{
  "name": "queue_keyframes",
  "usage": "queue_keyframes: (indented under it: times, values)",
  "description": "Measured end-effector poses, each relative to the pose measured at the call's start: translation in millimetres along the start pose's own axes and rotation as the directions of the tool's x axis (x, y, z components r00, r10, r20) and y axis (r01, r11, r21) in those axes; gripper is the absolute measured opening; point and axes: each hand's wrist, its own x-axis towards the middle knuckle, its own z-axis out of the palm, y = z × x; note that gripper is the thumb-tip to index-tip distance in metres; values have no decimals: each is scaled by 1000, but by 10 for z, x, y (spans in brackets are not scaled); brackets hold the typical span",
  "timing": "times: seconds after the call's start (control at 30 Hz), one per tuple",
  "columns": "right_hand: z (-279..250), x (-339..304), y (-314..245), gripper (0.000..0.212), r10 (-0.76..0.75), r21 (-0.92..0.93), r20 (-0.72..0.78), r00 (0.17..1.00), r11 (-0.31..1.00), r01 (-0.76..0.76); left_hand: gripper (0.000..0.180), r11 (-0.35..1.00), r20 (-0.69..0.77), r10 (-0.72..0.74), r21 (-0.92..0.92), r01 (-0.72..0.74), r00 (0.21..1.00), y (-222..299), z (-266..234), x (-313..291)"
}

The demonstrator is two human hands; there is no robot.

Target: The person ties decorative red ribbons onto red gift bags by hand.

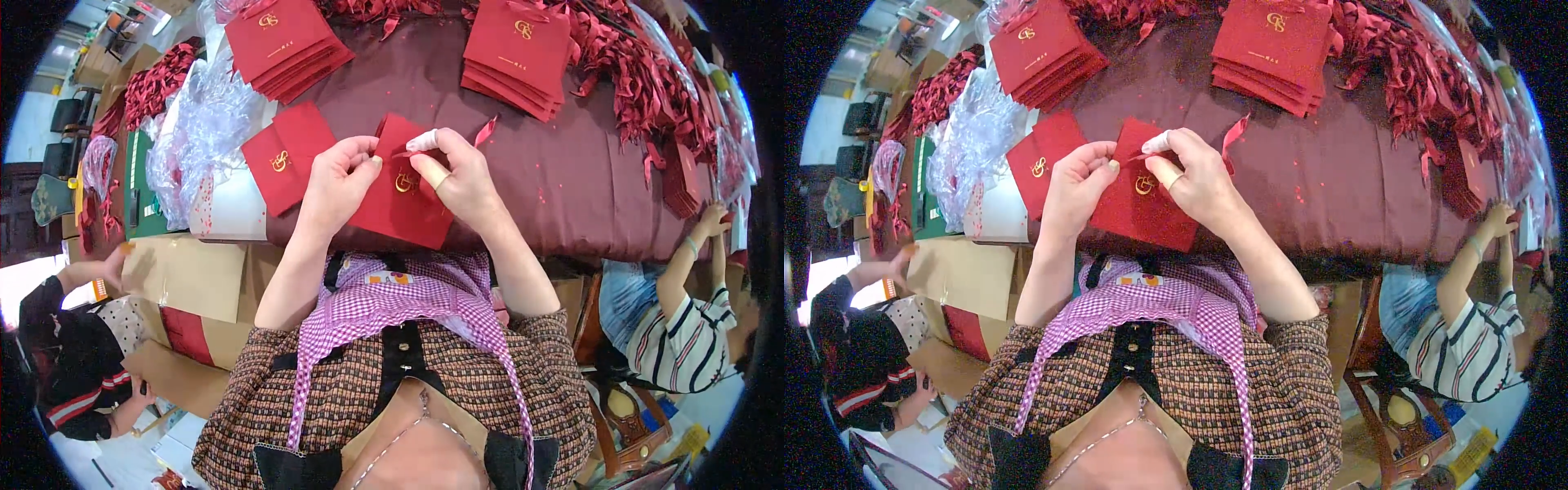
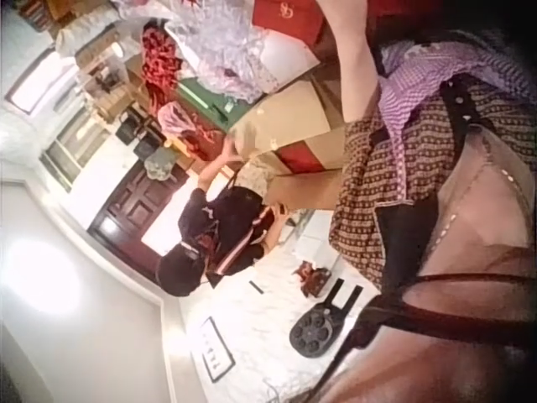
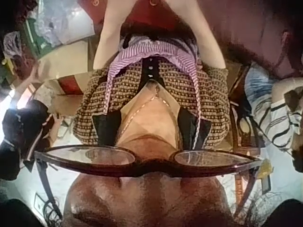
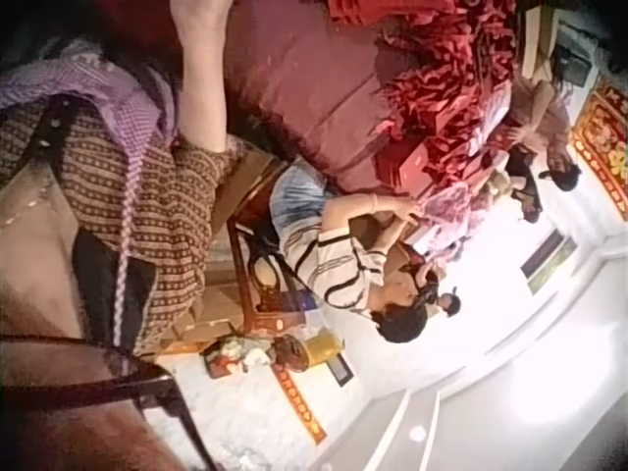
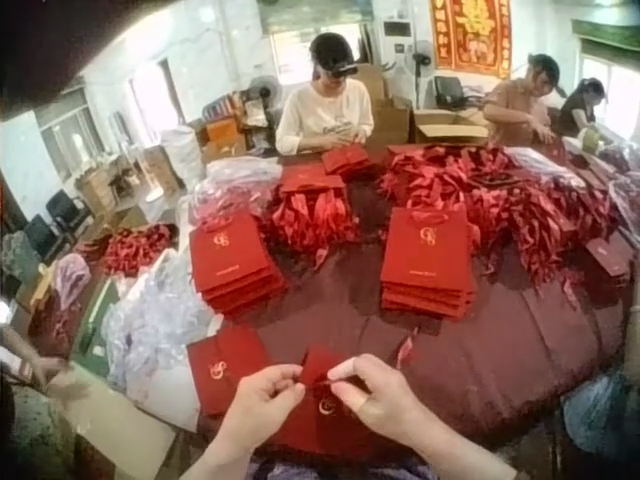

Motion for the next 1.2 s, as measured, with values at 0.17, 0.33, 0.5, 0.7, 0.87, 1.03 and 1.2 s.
queue_keyframes:
  times: [0.17,0.33,0.5,0.7,0.87,1.03,1.2]
  values:
    - [52,-19,-54,14,-84,-182,-47,995,981,75,24,1000,9,5,-2,-5,1000,12,0,-18]
    - [59,-20,-118,14,-66,-202,-18,998,978,61,23,999,-12,45,16,-45,999,-12,22,-15]
    - [77,-27,-97,12,-94,-195,-44,995,977,84,21,999,-7,27,21,-27,1000,28,33,-28]
    - [106,-4,-103,9,-87,-201,-103,991,977,65,21,990,-19,89,109,-87,996,102,54,-73]
    - [121,-1,-102,11,-250,-328,-92,964,922,207,22,985,-18,115,129,-112,993,86,51,-87]
    - [67,29,-161,12,-218,-371,-9,976,907,199,25,977,-40,156,151,-148,987,94,82,-103]
    - [-80,163,-294,14,61,-162,157,986,986,-35,29,920,17,331,215,-327,943,50,66,-75]
